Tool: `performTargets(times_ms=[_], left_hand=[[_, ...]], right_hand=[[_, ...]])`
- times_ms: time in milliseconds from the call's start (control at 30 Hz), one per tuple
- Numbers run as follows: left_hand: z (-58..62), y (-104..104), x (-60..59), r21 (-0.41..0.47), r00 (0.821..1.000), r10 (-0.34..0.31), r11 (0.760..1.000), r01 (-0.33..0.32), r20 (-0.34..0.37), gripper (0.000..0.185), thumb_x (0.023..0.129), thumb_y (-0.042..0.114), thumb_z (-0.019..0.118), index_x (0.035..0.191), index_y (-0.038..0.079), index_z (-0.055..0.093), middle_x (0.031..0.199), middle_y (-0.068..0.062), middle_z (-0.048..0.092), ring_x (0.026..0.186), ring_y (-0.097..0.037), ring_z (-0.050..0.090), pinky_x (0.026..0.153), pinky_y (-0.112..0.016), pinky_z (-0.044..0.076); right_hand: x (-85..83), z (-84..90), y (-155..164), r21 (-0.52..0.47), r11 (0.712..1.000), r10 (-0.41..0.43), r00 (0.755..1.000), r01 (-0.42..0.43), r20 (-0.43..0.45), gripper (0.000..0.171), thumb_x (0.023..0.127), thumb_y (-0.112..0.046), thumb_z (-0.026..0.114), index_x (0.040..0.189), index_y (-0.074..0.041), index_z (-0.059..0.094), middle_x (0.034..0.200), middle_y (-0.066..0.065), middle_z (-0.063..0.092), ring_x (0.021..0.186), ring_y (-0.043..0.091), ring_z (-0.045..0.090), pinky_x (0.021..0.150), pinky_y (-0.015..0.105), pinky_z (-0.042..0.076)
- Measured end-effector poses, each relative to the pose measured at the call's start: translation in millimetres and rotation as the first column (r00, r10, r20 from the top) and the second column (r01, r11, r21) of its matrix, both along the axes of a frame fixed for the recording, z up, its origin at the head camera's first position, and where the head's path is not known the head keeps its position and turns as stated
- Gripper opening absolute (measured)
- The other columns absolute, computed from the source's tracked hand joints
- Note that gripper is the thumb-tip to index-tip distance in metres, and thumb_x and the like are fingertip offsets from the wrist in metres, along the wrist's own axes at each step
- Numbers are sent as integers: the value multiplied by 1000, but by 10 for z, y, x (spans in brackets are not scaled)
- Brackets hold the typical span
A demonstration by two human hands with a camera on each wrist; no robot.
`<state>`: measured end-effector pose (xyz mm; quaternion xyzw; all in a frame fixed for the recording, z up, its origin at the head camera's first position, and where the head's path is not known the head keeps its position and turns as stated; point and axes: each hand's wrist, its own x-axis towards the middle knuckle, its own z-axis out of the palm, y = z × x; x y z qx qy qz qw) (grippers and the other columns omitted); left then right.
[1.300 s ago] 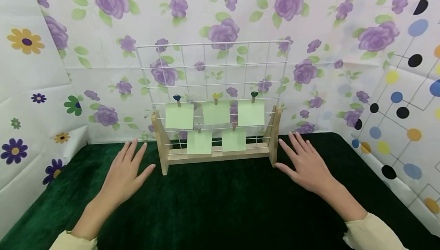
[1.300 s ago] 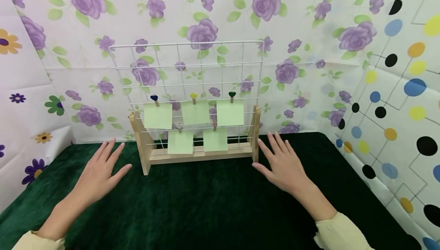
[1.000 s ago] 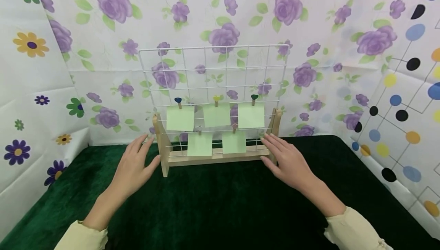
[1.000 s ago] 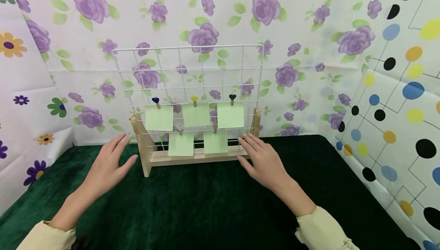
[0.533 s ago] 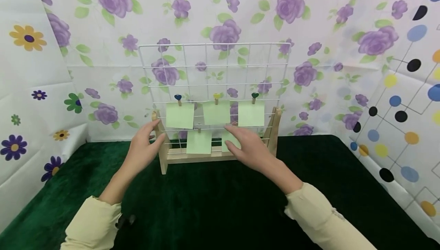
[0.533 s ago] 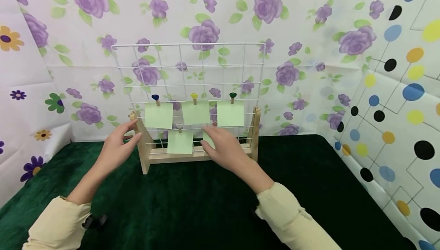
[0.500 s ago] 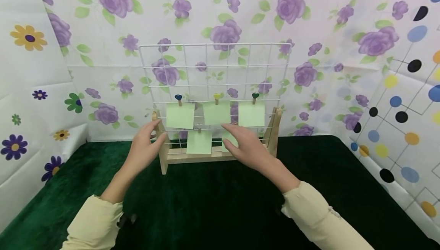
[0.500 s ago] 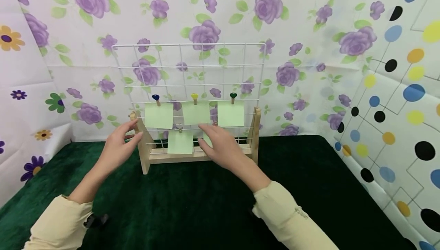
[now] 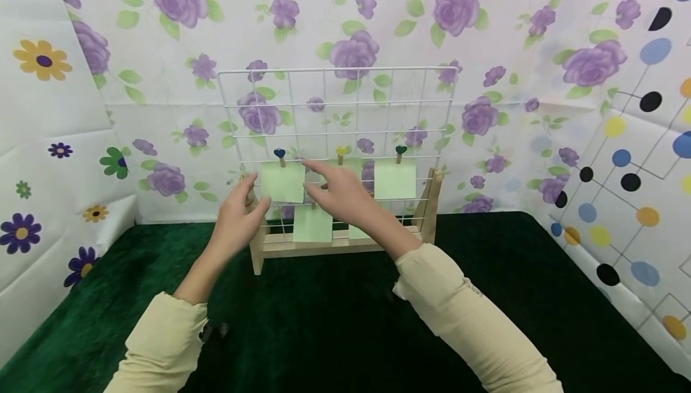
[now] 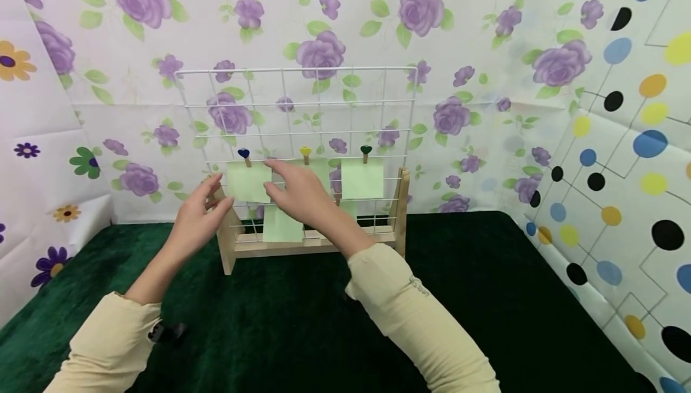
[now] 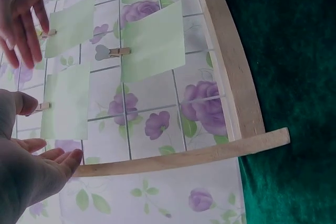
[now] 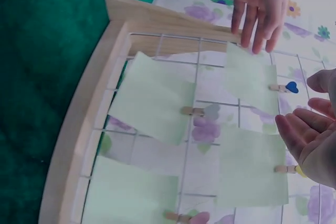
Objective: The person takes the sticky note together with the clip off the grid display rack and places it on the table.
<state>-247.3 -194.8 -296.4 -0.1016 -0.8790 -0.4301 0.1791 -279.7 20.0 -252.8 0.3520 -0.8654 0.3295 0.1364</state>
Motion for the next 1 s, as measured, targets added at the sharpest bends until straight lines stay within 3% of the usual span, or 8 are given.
performTargets(times_ms=[100, 167, 267, 333, 400, 467, 567, 1000], left_hand=[[8, 11, -22, 20, 1000, 0, 1000, 0, 17, 62, 100, 18, 50, 151, -2, 21, 150, -29, 28, 133, -45, 34, 104, -53, 34], [7, 18, -39, 34, 1000, -1, 999, 0, 19, 62, 100, 18, 51, 151, -2, 21, 150, -29, 27, 134, -44, 33, 105, -53, 33], [6, 35, -55, 45, 1000, 2, 999, -3, 11, 62, 100, 17, 51, 150, -3, 22, 150, -28, 28, 135, -43, 33, 105, -52, 33], [7, 46, -64, 55, 1000, 11, 998, -11, 8, 61, 100, 16, 52, 150, -3, 24, 150, -27, 29, 135, -42, 33, 106, -51, 32], [13, 60, -72, 70, 1000, 14, 997, -15, 12, 60, 100, 16, 51, 149, -3, 24, 150, -26, 29, 136, -41, 32, 107, -50, 31], [19, 70, -86, 91, 999, 18, 996, -20, 26, 60, 100, 17, 51, 150, -2, 24, 151, -24, 28, 137, -40, 31, 108, -50, 30], [36, 91, -103, 125, 998, 21, 992, -28, 58, 60, 100, 19, 50, 151, 0, 22, 153, -22, 27, 137, -38, 31, 109, -49, 29], [105, 125, -177, 177, 994, 45, 982, -62, 102, 59, 101, 19, 47, 152, 3, 22, 151, -20, 31, 136, -36, 34, 107, -49, 31]], right_hand=[[-47, 75, -82, -3, 1000, -11, 1000, 11, -19, 43, 99, -19, 55, 141, -9, 50, 70, 8, 57, 86, 20, 69, 62, 27, 50], [-76, 116, -130, 1, 1000, -20, 999, 20, -30, 43, 99, -18, 54, 141, -9, 50, 72, 8, 58, 71, 15, 66, 57, 25, 45], [-115, 166, -190, 8, 999, -36, 999, 36, -14, 44, 100, -19, 54, 142, -9, 49, 100, 10, 68, 48, 11, 45, 49, 24, 37], [-133, 193, -217, -4, 999, -39, 999, 39, 6, 43, 100, -18, 53, 142, -9, 48, 121, 11, 65, 43, 14, 33, 47, 24, 34], [-151, 214, -237, -28, 999, -44, 999, 44, 1, 40, 100, -17, 52, 139, -8, 51, 131, 8, 59, 50, 12, 49, 52, 21, 40], [-165, 233, -247, -62, 997, -43, 999, 42, -14, 36, 100, -14, 51, 136, -6, 55, 129, 9, 61, 72, 15, 65, 61, 21, 45], [-183, 260, -260, -89, 995, -51, 998, 49, -25, 33, 101, -13, 50, 132, -5, 59, 124, 8, 64, 111, 18, 61, 79, 23, 49], [-256, 389, -482, 98, 994, -67, 992, 57, 103, 44, 101, -16, 50, 143, -3, 45, 140, 10, 51, 123, 19, 53, 97, 27, 44]])
